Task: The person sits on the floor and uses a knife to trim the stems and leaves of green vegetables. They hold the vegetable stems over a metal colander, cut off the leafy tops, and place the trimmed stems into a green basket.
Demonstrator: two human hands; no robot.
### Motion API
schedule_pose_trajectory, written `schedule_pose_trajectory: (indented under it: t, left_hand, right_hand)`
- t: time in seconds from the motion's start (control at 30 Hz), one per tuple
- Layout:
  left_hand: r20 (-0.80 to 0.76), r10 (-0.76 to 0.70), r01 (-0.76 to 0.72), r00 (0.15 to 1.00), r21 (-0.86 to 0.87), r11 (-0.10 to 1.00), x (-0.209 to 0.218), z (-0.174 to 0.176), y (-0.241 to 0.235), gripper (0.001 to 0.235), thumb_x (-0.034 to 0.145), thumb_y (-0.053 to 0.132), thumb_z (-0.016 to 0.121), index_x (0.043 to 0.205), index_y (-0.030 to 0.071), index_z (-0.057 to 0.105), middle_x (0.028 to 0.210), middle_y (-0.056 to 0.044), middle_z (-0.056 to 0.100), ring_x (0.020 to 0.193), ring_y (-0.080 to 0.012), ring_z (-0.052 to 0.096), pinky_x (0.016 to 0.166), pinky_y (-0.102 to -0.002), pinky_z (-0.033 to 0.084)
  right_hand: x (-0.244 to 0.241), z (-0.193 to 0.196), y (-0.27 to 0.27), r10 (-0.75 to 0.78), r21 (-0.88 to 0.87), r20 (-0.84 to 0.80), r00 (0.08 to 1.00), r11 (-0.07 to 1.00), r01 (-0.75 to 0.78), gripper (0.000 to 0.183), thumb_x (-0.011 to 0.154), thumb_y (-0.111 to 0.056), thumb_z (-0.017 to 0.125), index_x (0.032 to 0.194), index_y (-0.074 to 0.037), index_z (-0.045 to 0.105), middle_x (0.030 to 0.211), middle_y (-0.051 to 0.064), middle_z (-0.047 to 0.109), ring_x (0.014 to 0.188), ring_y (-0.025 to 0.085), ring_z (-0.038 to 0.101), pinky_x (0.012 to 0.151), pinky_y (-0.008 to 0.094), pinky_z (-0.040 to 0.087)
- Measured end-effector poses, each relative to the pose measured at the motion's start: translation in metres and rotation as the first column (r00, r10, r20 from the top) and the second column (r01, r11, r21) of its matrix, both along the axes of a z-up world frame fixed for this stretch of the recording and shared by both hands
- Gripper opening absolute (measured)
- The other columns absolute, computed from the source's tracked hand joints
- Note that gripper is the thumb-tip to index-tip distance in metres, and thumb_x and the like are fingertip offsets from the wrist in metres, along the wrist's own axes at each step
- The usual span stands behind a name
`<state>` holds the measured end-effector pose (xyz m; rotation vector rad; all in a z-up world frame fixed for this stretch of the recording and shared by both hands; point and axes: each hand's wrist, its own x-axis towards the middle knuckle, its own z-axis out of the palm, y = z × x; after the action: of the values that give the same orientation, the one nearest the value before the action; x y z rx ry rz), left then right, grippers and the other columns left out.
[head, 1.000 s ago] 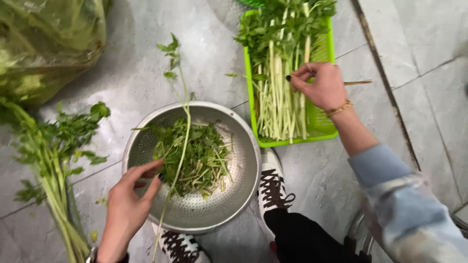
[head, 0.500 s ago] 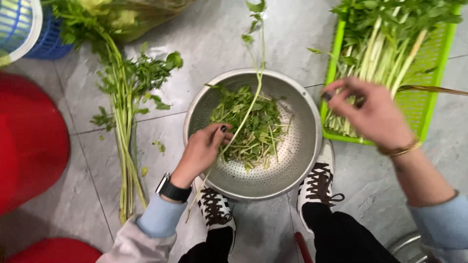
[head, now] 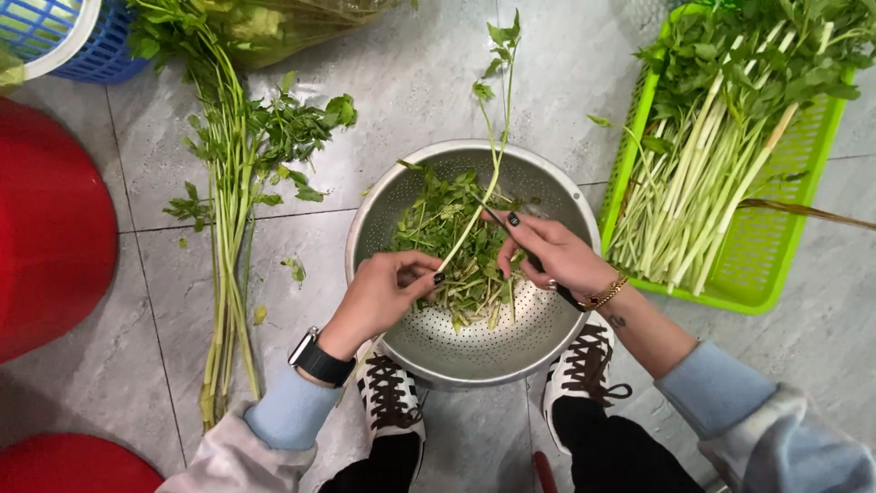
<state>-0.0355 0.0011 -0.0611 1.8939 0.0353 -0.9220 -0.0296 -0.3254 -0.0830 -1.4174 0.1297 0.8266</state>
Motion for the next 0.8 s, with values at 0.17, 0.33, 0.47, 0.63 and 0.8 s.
schedule_pose_trajectory:
  t: [0.17, 0.33, 0.47, 0.63, 0.8]
  left_hand:
    - [-0.031, -0.019, 0.019, 0.999, -0.015, 1.000, 0.003, 0.008, 0.001, 0.031, 0.113, 0.006, 0.083, 0.142, 0.001, 0.091, 0.115, -0.021, 0.098, 0.096, -0.0289, 0.095, 0.092, -0.043, 0.074]
    - [-0.036, -0.014, 0.012, 0.999, -0.061, 0.998, 0.002, 0.004, 0.000, 0.031, 0.113, 0.006, 0.082, 0.142, -0.001, 0.090, 0.116, -0.021, 0.097, 0.097, -0.0286, 0.094, 0.090, -0.044, 0.074]
    - [-0.018, -0.001, 0.000, 1.000, -0.080, 0.997, 0.008, 0.018, -0.013, 0.035, 0.116, 0.008, 0.079, 0.148, -0.001, 0.087, 0.119, -0.024, 0.095, 0.097, -0.0324, 0.095, 0.089, -0.045, 0.074]
    - [0.043, 0.032, -0.027, 0.999, -0.115, 0.993, 0.013, 0.015, -0.025, 0.031, 0.118, 0.005, 0.076, 0.145, -0.003, 0.087, 0.115, -0.023, 0.095, 0.092, -0.0300, 0.094, 0.084, -0.042, 0.072]
    - [0.044, 0.066, -0.058, 0.997, -0.166, 0.985, 0.015, 0.025, -0.029, 0.034, 0.118, 0.004, 0.076, 0.150, -0.001, 0.085, 0.117, -0.023, 0.094, 0.093, -0.0266, 0.093, 0.081, -0.037, 0.069]
  right_hand:
    - [-0.005, -0.010, 0.009, -0.057, 0.142, -0.072, 0.996, 0.988, 0.067, 0.064, 0.134, -0.033, 0.047, 0.186, 0.005, 0.046, 0.081, 0.014, 0.071, 0.040, 0.006, 0.044, 0.038, 0.027, 0.042]
    - [-0.013, -0.024, 0.010, -0.058, 0.194, -0.161, 0.985, 0.977, 0.089, 0.061, 0.133, -0.030, 0.050, 0.187, 0.000, 0.049, 0.080, 0.010, 0.068, 0.042, 0.004, 0.047, 0.038, 0.024, 0.043]
    - [-0.017, -0.037, 0.007, -0.046, 0.195, -0.162, 0.986, 0.978, 0.078, 0.059, 0.132, -0.027, 0.053, 0.186, -0.004, 0.051, 0.080, 0.008, 0.065, 0.044, 0.005, 0.048, 0.038, 0.025, 0.046]
    - [-0.015, -0.026, 0.008, -0.032, 0.198, -0.188, 0.982, 0.978, 0.070, 0.060, 0.131, -0.028, 0.054, 0.188, -0.006, 0.049, 0.081, 0.006, 0.065, 0.044, 0.004, 0.048, 0.039, 0.026, 0.048]
    - [-0.012, -0.014, 0.009, -0.028, 0.202, -0.190, 0.981, 0.977, 0.067, 0.057, 0.132, -0.028, 0.053, 0.185, -0.008, 0.052, 0.081, 0.005, 0.063, 0.045, 0.004, 0.048, 0.039, 0.024, 0.047]
